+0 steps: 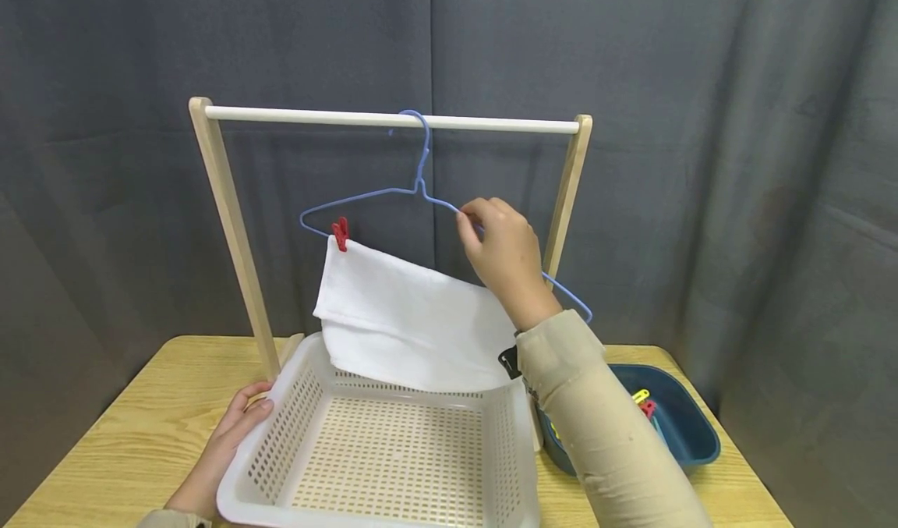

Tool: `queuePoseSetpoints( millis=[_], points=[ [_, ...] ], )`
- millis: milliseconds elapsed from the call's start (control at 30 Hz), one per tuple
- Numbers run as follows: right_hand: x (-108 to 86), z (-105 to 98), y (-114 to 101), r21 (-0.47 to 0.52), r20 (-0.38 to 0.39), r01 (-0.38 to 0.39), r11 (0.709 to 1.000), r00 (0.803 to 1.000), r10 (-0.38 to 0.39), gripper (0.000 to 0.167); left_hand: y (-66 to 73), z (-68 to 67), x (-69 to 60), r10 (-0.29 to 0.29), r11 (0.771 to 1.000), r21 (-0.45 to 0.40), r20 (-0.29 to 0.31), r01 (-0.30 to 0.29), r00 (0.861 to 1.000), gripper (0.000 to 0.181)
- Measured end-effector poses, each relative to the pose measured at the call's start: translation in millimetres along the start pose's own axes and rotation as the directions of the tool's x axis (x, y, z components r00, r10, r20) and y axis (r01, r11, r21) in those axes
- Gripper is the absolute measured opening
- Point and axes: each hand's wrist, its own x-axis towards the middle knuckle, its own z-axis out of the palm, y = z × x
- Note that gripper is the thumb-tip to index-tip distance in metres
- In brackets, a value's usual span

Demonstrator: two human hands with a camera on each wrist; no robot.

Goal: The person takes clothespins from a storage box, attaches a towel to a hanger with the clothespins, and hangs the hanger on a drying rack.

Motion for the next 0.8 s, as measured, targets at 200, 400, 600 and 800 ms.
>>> queuePoseSetpoints(
  millis=[200,400,600,800],
  points=[
    [-3.8,-1.5,3.0,0.004,-0.004,0.001,1.0,1.0,-0.001,0.015,0.9,-0.2,0.0,-0.001,1.0,0.008,-0.003,0.001,1.0,0.027],
    [-5.5,-4.0,2.6,0.001,-0.013,0.014,1.0,1.0,-0.014,0.015,2.1,0.2,0.5,0.01,1.0,0.022,-0.002,-0.01,1.0,0.026],
    [-7.4,-6.3,2.8,0.003,-0.004,0.017,1.0,1.0,-0.017,0.015,3.7,1.2,-0.1,-0.013,1.0,0.01,-0.009,0.013,1.0,0.028],
    [-9.0,-9.1,3.8,-0.005,0.016,0.0,1.0,1.0,0.0,0.016,4.2,2.4,1.6,-0.001,1.0,0.023,-0.012,0.001,1.0,0.028]
  ],
)
